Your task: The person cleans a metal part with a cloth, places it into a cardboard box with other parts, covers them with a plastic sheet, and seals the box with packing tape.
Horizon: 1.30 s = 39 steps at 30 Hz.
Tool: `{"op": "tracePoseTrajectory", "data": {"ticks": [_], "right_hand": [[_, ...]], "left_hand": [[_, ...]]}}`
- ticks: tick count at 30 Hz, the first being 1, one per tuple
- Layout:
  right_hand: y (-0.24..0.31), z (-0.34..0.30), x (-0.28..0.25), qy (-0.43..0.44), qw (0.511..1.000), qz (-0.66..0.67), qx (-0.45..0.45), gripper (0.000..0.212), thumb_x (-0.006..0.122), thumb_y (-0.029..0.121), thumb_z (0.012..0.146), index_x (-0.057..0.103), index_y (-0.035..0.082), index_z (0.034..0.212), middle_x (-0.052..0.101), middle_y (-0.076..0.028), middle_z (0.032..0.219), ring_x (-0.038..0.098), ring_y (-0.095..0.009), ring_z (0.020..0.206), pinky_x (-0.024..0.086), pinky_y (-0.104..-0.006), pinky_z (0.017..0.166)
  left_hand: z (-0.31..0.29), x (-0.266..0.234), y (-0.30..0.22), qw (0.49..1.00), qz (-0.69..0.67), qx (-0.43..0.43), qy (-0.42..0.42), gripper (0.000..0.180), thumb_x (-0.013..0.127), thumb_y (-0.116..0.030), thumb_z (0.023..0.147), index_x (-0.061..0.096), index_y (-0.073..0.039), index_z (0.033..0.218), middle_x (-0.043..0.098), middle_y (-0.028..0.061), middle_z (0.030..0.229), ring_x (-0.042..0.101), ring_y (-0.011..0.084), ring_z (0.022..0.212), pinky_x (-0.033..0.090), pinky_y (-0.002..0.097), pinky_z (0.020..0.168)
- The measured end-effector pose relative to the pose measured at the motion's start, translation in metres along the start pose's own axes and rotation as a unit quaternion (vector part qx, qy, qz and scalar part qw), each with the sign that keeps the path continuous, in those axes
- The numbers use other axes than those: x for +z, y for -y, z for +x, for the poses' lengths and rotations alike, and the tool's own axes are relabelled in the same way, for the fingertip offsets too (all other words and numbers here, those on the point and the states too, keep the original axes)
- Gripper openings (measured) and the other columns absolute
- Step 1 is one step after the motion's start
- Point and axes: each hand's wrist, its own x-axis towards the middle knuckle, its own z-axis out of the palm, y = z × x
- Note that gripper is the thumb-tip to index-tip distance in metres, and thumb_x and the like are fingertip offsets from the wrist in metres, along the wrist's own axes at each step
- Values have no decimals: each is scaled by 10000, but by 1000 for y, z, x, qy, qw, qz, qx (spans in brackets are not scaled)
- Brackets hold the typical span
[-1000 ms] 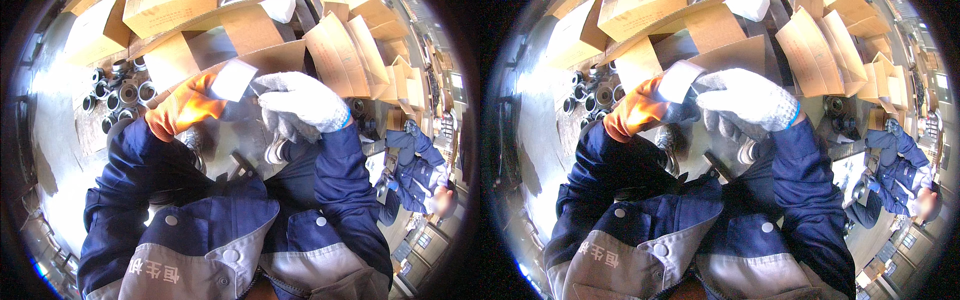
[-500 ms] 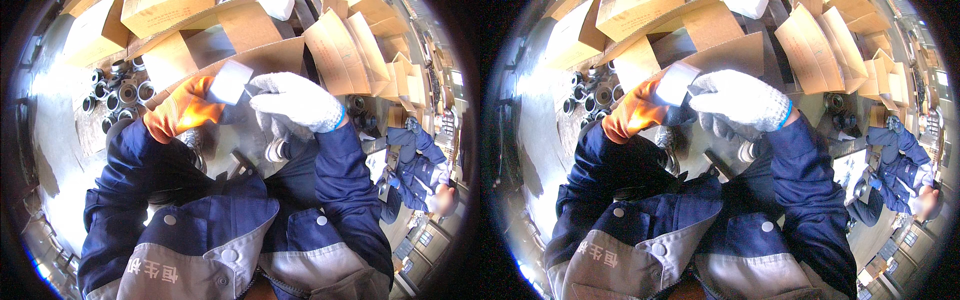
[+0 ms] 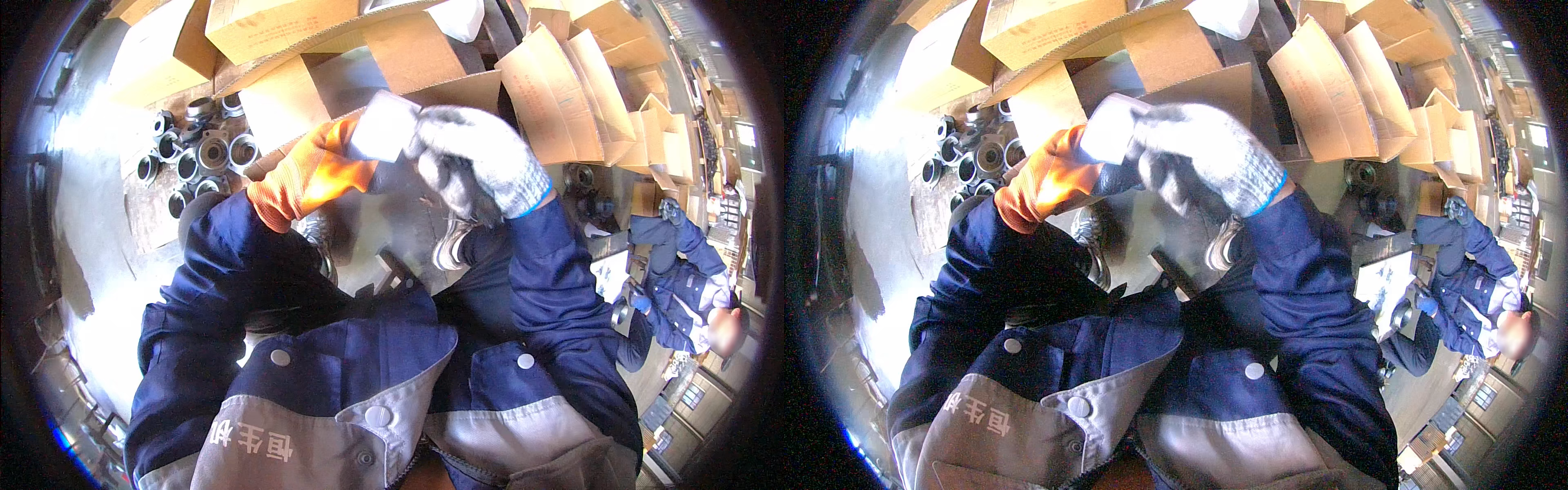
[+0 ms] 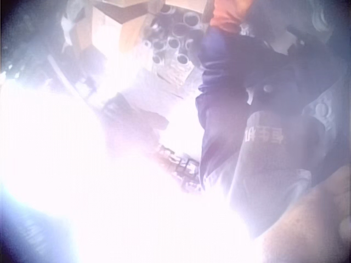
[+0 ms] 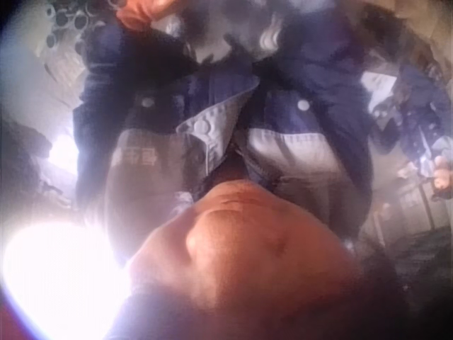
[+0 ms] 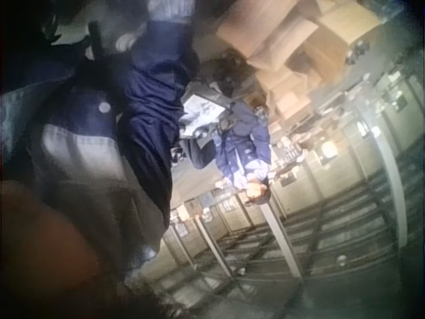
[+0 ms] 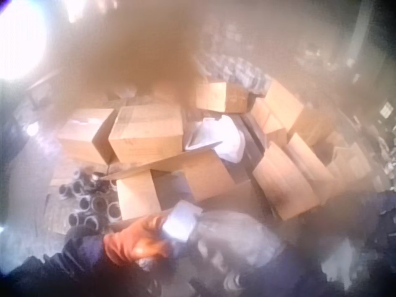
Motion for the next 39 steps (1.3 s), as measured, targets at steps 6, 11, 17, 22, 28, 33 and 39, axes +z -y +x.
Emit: {"op": "tracePoseTrajectory", "data": {"ticks": [6,11,17,22,28,33,39], "right_hand": [[2,0,-4,-112,959,-204,-163,183,700,94,854,664,33,1023,645,-6,739,566,-53,540,429,-186,481],[-11,5,0,-54,960,-191,-196,272,724,50,819,669,-2,1080,701,-54,917,658,-93,825,534,-230,740],[-19,6,-1,-115,907,-329,-238,297,736,179,842,675,-30,1044,723,-128,907,689,-137,835,542,-290,735],[-21,9,6,-187,835,-425,-297,221,719,190,839,682,-4,937,714,-145,864,708,-195,790,535,-312,687],[-19,9,10,-202,845,-408,-280,190,709,203,833,695,20,879,706,-139,818,704,-238,755,533,-330,676],[-22,13,11,-222,853,-389,-270,177,704,197,821,696,23,854,694,-120,763,689,-255,703,522,-340,643],[-20,18,14,-237,847,-406,-249,198,677,215,827,659,18,825,665,-152,729,665,-304,674,504,-371,608]], "left_hand": [[-1,-4,13,1000,5,-9,-9,334,698,-59,810,597,-21,1126,612,-8,887,557,86,778,468,239,687],[-1,-8,27,999,36,-20,-18,244,722,-73,798,627,8,1008,634,19,827,588,103,745,483,252,667],[1,-4,22,1000,4,-14,-16,237,703,-42,799,624,13,1015,645,22,844,594,103,745,488,253,662],[-3,10,19,995,0,52,-89,278,660,12,797,618,0,1071,664,16,916,594,78,797,497,251,701],[6,10,36,984,45,106,-135,297,669,5,756,650,-19,1051,679,13,887,609,74,809,508,255,732],[4,14,38,939,261,144,-171,185,679,-31,741,681,-39,925,688,82,826,656,136,786,519,289,711],[3,14,24,884,404,132,-192,144,699,-100,724,681,-57,861,668,151,755,677,301,724,525,338,664]]}}
